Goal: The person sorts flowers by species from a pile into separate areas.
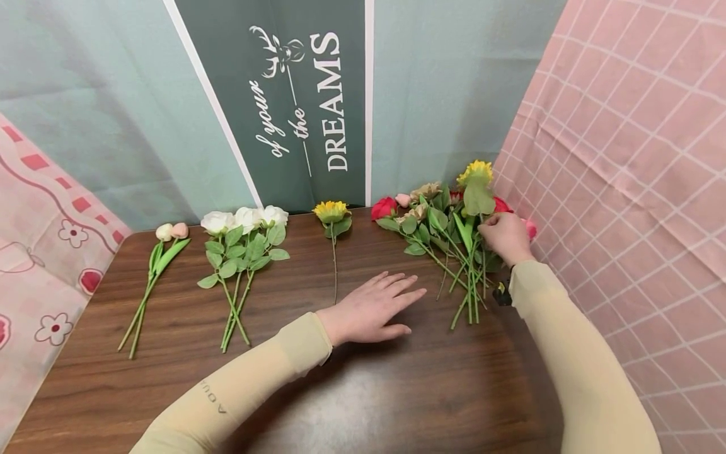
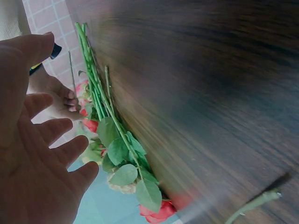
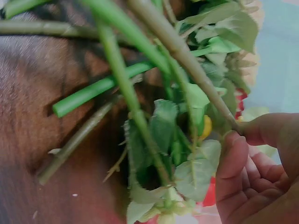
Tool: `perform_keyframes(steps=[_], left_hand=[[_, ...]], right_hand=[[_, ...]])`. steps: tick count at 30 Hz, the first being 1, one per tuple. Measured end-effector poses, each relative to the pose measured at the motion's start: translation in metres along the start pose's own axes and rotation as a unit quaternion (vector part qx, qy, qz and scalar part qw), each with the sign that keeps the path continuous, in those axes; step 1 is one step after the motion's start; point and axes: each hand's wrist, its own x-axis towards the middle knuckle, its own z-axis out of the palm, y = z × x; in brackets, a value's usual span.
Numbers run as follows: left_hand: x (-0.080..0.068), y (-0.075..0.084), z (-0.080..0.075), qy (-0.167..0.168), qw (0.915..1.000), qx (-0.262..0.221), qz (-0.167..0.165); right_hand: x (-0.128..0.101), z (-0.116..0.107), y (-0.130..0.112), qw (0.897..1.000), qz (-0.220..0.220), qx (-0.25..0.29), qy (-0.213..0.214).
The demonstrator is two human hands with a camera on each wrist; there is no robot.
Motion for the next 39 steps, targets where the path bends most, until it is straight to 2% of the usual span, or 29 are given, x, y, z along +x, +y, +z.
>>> perform_keyframes(steps=[4,6,9,12,14,15,17,20,22,24,26,28,29,30,32,33,36,39], left_hand=[[-0.006,-0.006,0.001,0.012,0.9999,-0.004,-0.012],[-0.009,-0.009,0.0,0.02,0.9995,-0.013,-0.023],[-0.014,-0.014,-0.001,0.03,0.997,-0.051,-0.05],[-0.023,-0.019,-0.003,0.043,0.9869,-0.124,-0.094],[-0.031,-0.022,-0.004,0.053,0.9726,-0.186,-0.13],[-0.035,-0.023,-0.004,0.06,0.9628,-0.218,-0.148],[-0.043,-0.027,-0.003,0.073,0.9373,-0.289,-0.18],[-0.055,-0.032,0.0,0.095,0.8927,-0.382,-0.22],[-0.062,-0.036,0.004,0.106,0.8613,-0.438,-0.235],[-0.069,-0.04,0.007,0.118,0.8273,-0.492,-0.244],[-0.075,-0.043,0.011,0.13,0.789,-0.548,-0.246],[-0.081,-0.046,0.013,0.142,0.7468,-0.601,-0.247],[-0.084,-0.048,0.015,0.148,0.7286,-0.621,-0.249],[-0.086,-0.049,0.016,0.153,0.7144,-0.635,-0.25],[-0.09,-0.051,0.017,0.161,0.694,-0.656,-0.251],[-0.092,-0.052,0.018,0.164,0.6875,-0.661,-0.251],[-0.095,-0.054,0.017,0.172,0.6756,-0.671,-0.251],[-0.096,-0.055,0.016,0.18,0.6688,-0.676,-0.253]], right_hand=[[-0.002,-0.003,-0.011,1.0,-0.004,0.003,0.031],[-0.004,-0.002,-0.019,0.999,-0.007,0.031,0.04],[-0.01,0.003,-0.032,0.994,-0.013,0.106,0.031],[-0.019,0.015,-0.052,0.982,-0.018,0.189,0.006],[-0.026,0.027,-0.067,0.971,-0.02,0.239,-0.018],[-0.03,0.035,-0.075,0.965,-0.018,0.26,-0.03],[-0.039,0.05,-0.092,0.954,-0.017,0.295,-0.055],[-0.052,0.076,-0.119,0.933,-0.018,0.346,-0.095],[-0.06,0.092,-0.137,0.914,-0.02,0.387,-0.117],[-0.067,0.106,-0.153,0.894,-0.021,0.426,-0.138],[-0.072,0.117,-0.168,0.874,-0.022,0.46,-0.153],[-0.076,0.125,-0.18,0.859,-0.026,0.484,-0.164],[-0.077,0.129,-0.185,0.854,-0.028,0.491,-0.169],[-0.077,0.132,-0.189,0.849,-0.03,0.497,-0.174],[-0.078,0.137,-0.195,0.845,-0.032,0.502,-0.182],[-0.078,0.139,-0.198,0.844,-0.031,0.503,-0.185],[-0.079,0.143,-0.205,0.843,-0.033,0.503,-0.188],[-0.08,0.146,-0.21,0.843,-0.035,0.503,-0.188]])
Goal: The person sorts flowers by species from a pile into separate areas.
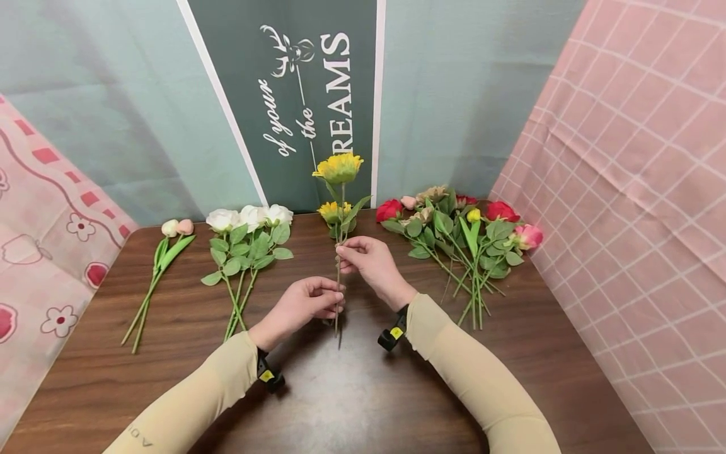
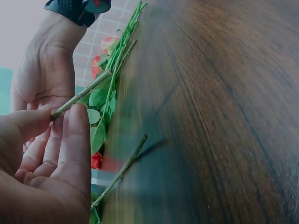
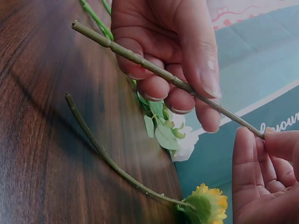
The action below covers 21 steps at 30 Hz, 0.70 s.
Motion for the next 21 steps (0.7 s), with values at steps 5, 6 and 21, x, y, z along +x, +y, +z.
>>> perform_keyframes(steps=[5,6,21], left_hand=[[0.0,-0.0005,-0.0004,0.005,1.0,0.001,0.002],[0.0,-0.0007,-0.0004,0.006,1.0,0.002,0.002],[0.0009,0.0003,-0.0003,0.021,0.9992,0.032,0.006]], right_hand=[[0.0016,0.0034,-0.0001,1.0,0.004,-0.005,0.001],[0.0017,0.0035,-0.0003,1.0,0.005,-0.005,0.002],[0.0022,0.0021,-0.0009,1.0,0.016,-0.007,-0.002]])
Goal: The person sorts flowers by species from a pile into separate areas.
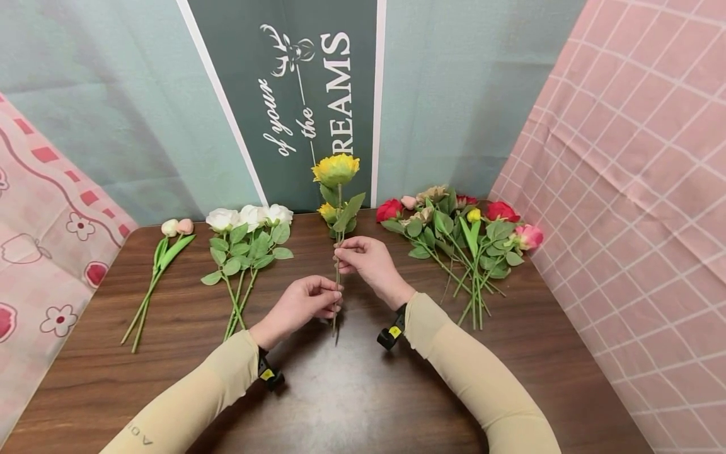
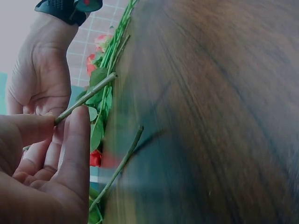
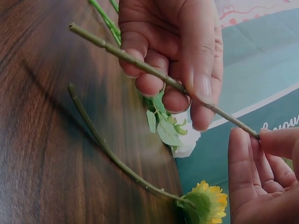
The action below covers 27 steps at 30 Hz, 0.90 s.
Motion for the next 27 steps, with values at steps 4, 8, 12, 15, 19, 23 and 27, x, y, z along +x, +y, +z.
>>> perform_keyframes(steps=[4,8,12,15,19,23,27], left_hand=[[0.003,0.003,-0.008,0.019,0.9989,0.043,0.009],[0.01,0.008,-0.019,0.035,0.995,0.094,0.002],[0.02,0.01,-0.026,0.039,0.9853,0.166,-0.015],[0.028,0.009,-0.026,0.038,0.9756,0.215,-0.024],[0.035,0.004,-0.021,0.036,0.9719,0.23,-0.036],[0.035,-0.003,-0.016,0.043,0.9709,0.231,-0.044],[0.03,-0.007,-0.014,0.035,0.9681,0.246,-0.035]], right_hand=[[0.001,-0.003,0.0,1.0,-0.002,-0.021,-0.01],[0.0,-0.011,0.001,0.996,-0.015,-0.09,-0.011],[-0.002,-0.02,0.005,0.985,-0.03,-0.167,-0.001],[-0.004,-0.027,0.008,0.98,-0.037,-0.193,0.005],[-0.005,-0.034,0.013,0.977,-0.038,-0.208,0.007],[-0.007,-0.039,0.016,0.976,-0.03,-0.217,0.008],[-0.007,-0.042,0.018,0.976,-0.026,-0.217,0.006]])
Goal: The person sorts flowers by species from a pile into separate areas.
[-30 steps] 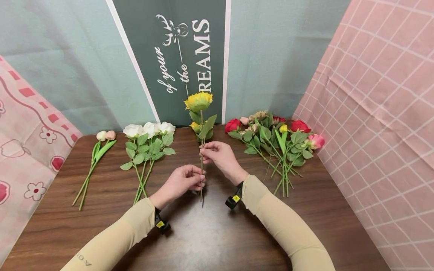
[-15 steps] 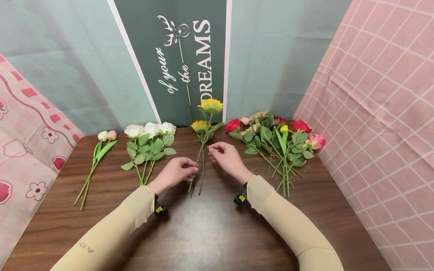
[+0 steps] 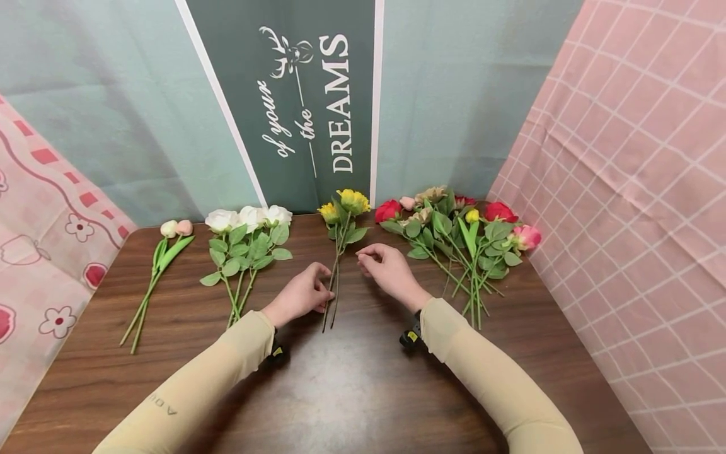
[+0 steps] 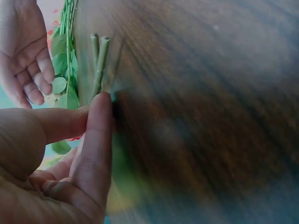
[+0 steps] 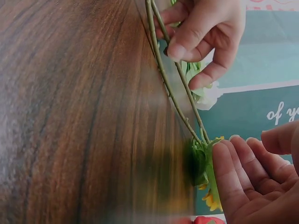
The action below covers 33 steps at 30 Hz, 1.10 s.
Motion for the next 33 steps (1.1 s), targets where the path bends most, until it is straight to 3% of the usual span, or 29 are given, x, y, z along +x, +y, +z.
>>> perform_keyframes(steps=[10,20,23,27,33], left_hand=[[-0.011,-0.002,-0.01,-0.016,0.9986,0.049,-0.013],[-0.009,-0.001,-0.011,-0.012,0.9997,0.019,-0.008],[-0.005,-0.002,-0.011,-0.009,0.9994,0.021,-0.027],[0.006,-0.002,-0.012,-0.021,0.998,0.037,-0.046],[0.019,0.001,-0.014,-0.045,0.9978,0.023,-0.044]], right_hand=[[-0.002,-0.002,0.002,1.0,0.012,-0.003,-0.009],[-0.004,-0.002,0.005,1.0,0.015,-0.018,-0.015],[-0.007,0.003,0.007,0.999,0.023,-0.02,-0.044],[-0.013,0.015,0.009,0.992,0.043,-0.018,-0.115],[-0.02,0.034,0.003,0.981,0.047,0.015,-0.185]])
